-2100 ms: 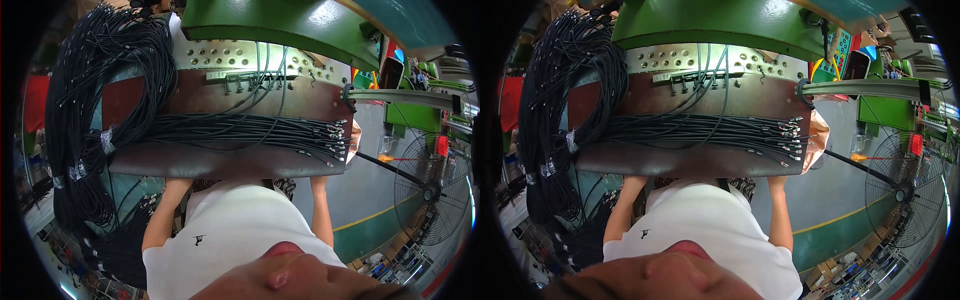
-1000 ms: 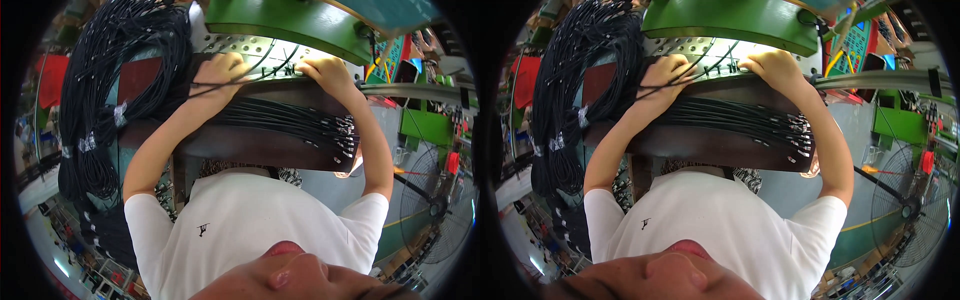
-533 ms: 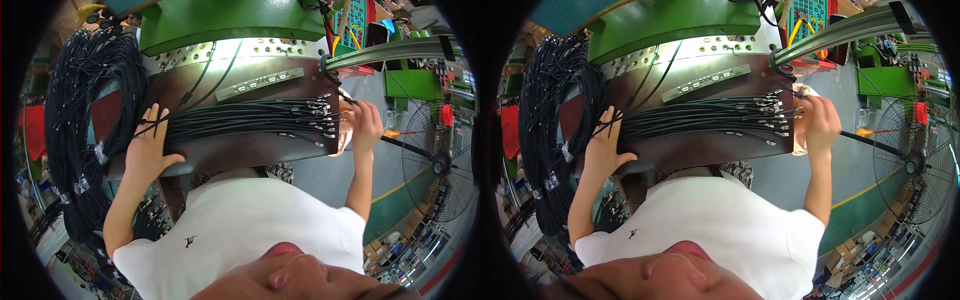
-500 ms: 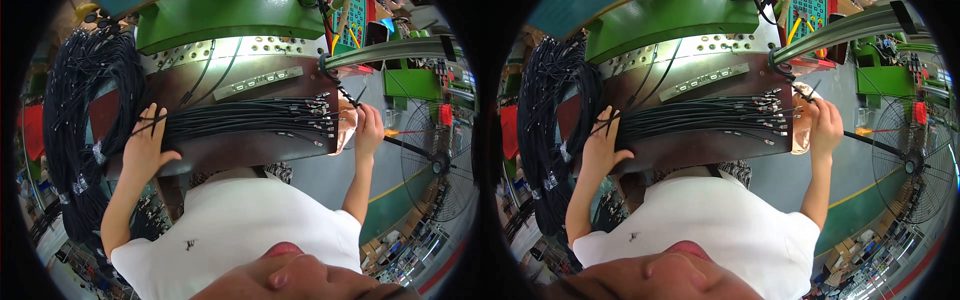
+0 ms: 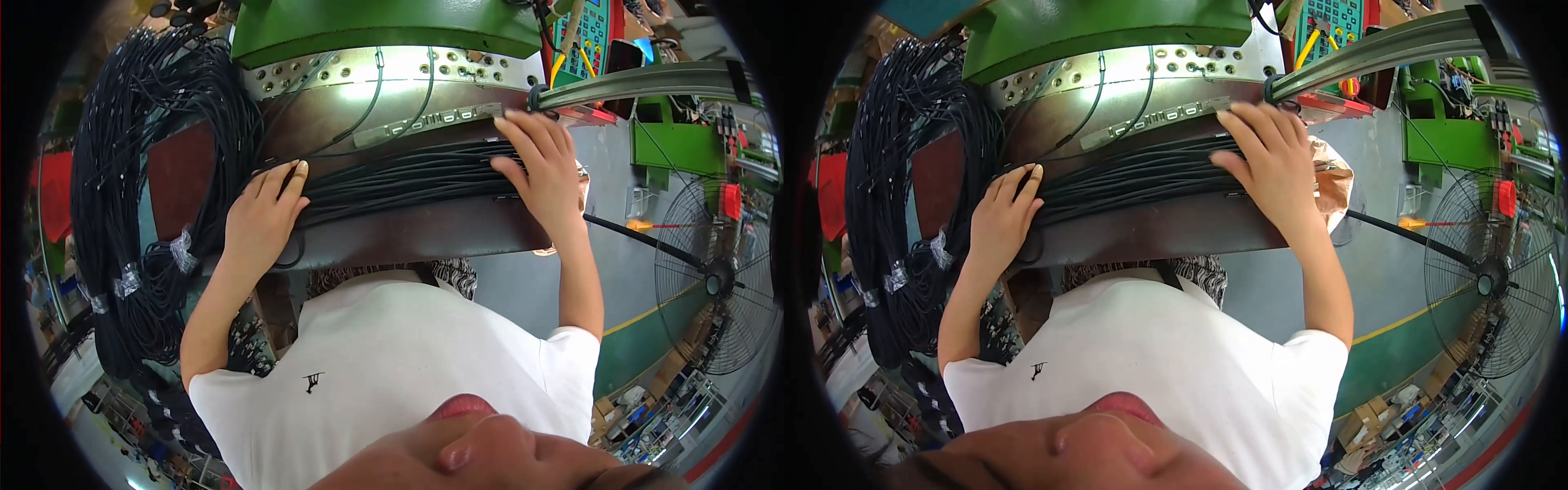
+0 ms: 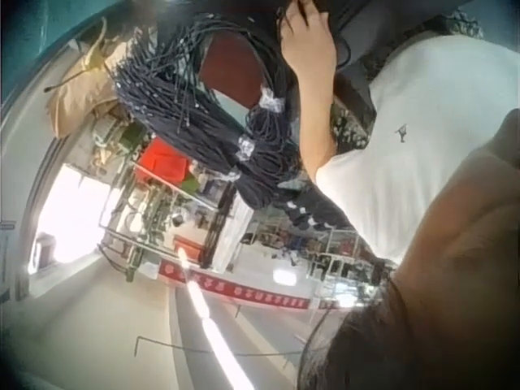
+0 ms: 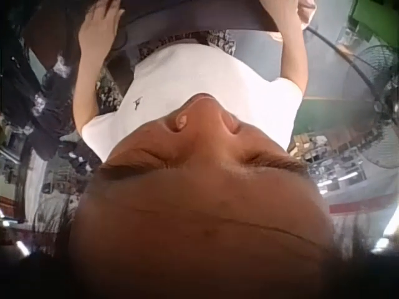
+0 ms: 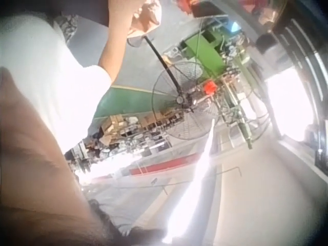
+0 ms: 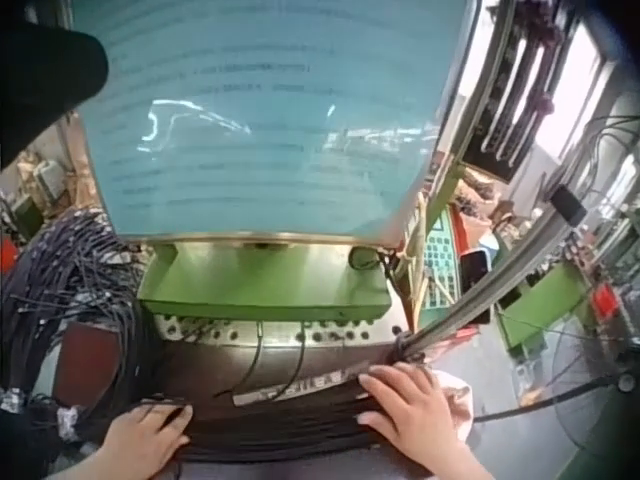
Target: Assembling and testing electronic cable bundles at a factory workbench.
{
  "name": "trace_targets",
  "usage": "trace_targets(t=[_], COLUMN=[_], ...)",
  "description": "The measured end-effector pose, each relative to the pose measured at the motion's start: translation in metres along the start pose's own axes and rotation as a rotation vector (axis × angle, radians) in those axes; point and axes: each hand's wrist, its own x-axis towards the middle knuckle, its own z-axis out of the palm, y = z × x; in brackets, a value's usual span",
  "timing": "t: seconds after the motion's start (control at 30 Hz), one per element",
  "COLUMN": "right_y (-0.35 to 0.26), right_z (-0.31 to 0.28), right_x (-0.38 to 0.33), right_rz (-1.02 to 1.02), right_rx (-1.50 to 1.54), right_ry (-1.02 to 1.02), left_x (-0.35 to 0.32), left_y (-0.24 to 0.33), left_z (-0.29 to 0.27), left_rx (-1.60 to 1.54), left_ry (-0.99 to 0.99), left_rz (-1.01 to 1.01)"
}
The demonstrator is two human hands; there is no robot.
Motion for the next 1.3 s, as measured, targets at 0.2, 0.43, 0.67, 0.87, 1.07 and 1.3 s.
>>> trace_targets(t=[0.2, 0.43, 0.67, 0.87, 1.07, 1.3], right_y=[0.005, -0.014, -0.070, -0.073, -0.048, -0.091], right_z=[0.050, 0.022, 0.024, 0.021, 0.010, 0.016], right_x=[0.058, 0.024, -0.044, -0.045, -0.062, 0.014], right_rz=[-0.106, -0.011, -0.143, -0.100, 0.456, 0.759], right_rx=[0.470, 0.246, 0.372, 0.435, 1.370, 1.922], right_ry=[-0.124, 0.195, -0.090, -0.111, 0.196, 0.069], left_x=[0.002, 0.003, 0.087, 0.179, 0.104, 0.054], left_y=[-0.019, -0.056, -0.001, 0.097, 0.117, 0.124], left_z=[0.008, -0.011, -0.015, 0.008, -0.014, 0.012], left_rx=[-0.127, -0.731, -0.792, -1.309, -1.948, -1.861], left_ry=[0.090, 0.012, -0.706, -0.926, -0.764, -0.219], left_rz=[0.038, -0.241, 0.077, 0.017, -0.290, -0.546])
